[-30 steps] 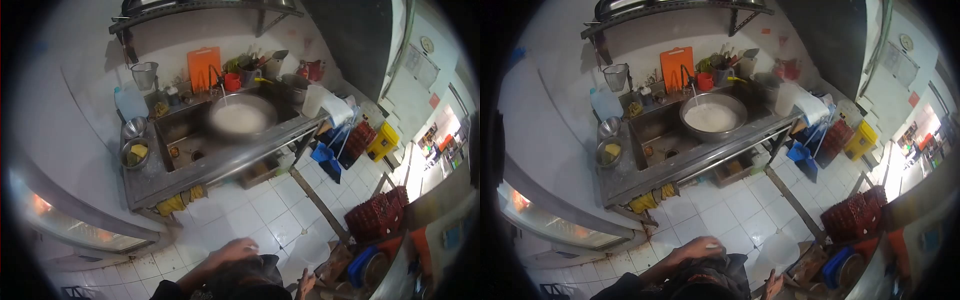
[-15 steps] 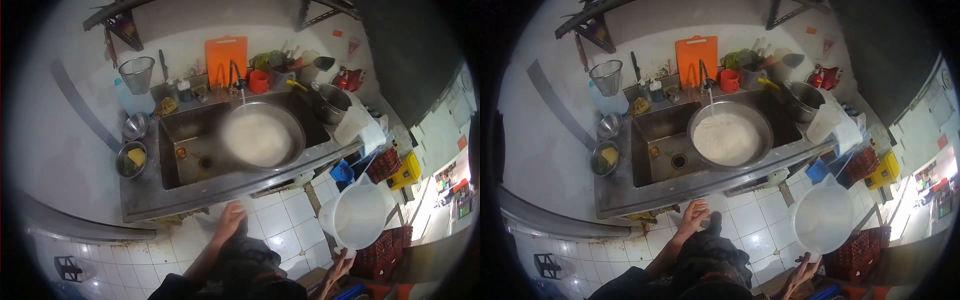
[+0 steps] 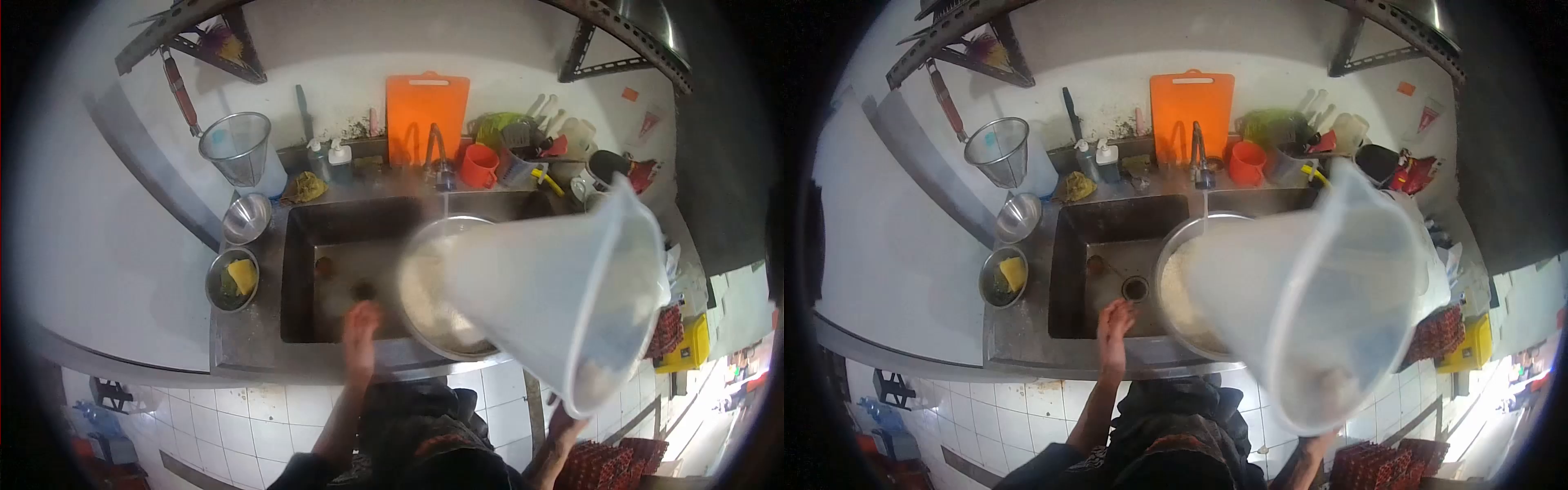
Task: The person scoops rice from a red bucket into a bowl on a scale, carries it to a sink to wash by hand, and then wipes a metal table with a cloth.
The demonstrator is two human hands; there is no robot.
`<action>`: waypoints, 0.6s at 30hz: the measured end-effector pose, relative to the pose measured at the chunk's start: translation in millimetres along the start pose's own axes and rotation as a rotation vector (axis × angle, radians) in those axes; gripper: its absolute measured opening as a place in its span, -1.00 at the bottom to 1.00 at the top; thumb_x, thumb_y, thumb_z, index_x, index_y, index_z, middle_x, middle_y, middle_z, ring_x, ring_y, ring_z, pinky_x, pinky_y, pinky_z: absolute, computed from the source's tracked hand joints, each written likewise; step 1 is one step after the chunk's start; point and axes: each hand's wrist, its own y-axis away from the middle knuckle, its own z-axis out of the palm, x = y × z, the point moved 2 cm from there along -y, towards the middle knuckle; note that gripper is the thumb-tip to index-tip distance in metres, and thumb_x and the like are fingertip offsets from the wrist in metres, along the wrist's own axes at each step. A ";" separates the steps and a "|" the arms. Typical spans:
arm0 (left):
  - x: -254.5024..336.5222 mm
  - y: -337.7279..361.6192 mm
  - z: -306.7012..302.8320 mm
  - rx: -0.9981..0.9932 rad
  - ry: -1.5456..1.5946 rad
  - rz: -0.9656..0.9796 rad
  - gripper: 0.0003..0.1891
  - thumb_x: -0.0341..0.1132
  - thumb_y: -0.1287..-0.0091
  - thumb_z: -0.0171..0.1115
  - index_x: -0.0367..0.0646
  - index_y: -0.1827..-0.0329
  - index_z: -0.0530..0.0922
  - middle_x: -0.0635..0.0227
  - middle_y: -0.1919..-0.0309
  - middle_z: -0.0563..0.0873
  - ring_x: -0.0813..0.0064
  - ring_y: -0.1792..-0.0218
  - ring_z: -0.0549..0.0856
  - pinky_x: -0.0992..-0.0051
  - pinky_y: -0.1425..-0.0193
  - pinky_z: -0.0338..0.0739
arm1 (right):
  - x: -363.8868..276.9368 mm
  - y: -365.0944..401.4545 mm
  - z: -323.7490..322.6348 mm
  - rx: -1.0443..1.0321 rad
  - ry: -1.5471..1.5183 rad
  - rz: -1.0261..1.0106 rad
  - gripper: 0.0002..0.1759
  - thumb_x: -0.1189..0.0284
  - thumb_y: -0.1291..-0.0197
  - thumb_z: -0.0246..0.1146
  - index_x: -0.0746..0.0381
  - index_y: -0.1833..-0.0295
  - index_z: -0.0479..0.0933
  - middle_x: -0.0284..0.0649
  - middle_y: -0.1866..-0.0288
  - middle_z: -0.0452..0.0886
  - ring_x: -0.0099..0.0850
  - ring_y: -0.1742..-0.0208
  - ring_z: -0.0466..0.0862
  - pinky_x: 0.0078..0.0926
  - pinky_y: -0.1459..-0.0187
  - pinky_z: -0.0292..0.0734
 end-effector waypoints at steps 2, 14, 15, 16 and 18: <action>9.1 3.5 -17.7 0.067 -0.142 0.287 -0.56 -0.15 -0.54 0.01 -0.22 -0.35 0.35 0.15 -0.19 0.55 0.29 -0.21 0.57 0.26 -0.36 0.40 | 6.6 -15.5 63.0 -0.163 0.438 0.287 -0.32 0.15 -0.31 0.30 0.31 -0.39 0.30 -0.12 -0.21 0.52 -0.35 0.02 0.64 -0.39 0.16 0.65; 94.6 69.4 -44.3 0.522 0.090 0.142 -0.22 0.25 -0.45 -0.15 -0.13 -0.54 0.11 0.03 -0.44 0.30 0.00 -0.30 0.51 0.02 -0.16 0.61 | 66.7 5.7 280.7 -1.511 0.153 0.252 -0.45 0.33 -0.33 0.32 0.31 -0.32 0.34 -0.04 -0.10 0.58 -0.17 -0.13 0.63 -0.19 -0.12 0.56; 83.5 70.9 -53.8 0.505 0.242 0.009 -0.16 0.35 -0.41 -0.19 -0.11 -0.55 0.10 0.03 -0.46 0.27 -0.07 -0.28 0.52 -0.03 -0.07 0.67 | 61.6 1.9 290.7 -1.581 0.209 0.330 -0.43 0.31 -0.33 0.30 0.31 -0.33 0.30 0.02 -0.14 0.54 -0.09 -0.12 0.63 -0.15 -0.12 0.57; 85.4 70.6 -48.1 0.489 0.288 -0.070 -0.01 0.51 -0.31 -0.26 -0.15 -0.56 0.06 -0.02 -0.46 0.25 -0.18 -0.23 0.55 -0.05 0.08 0.72 | 59.1 0.9 297.0 -1.651 0.266 0.405 -0.41 0.29 -0.34 0.29 0.31 -0.35 0.27 0.07 -0.18 0.51 -0.02 -0.11 0.63 -0.10 -0.11 0.58; 79.2 64.8 -43.7 0.505 0.362 -0.073 0.00 0.51 -0.31 -0.25 -0.17 -0.55 0.07 -0.03 -0.43 0.29 -0.18 -0.20 0.56 -0.04 0.06 0.70 | 95.5 18.2 291.8 -1.675 0.216 0.351 -0.41 0.28 -0.35 0.28 0.32 -0.34 0.26 0.10 -0.21 0.49 0.00 -0.12 0.63 -0.11 -0.11 0.58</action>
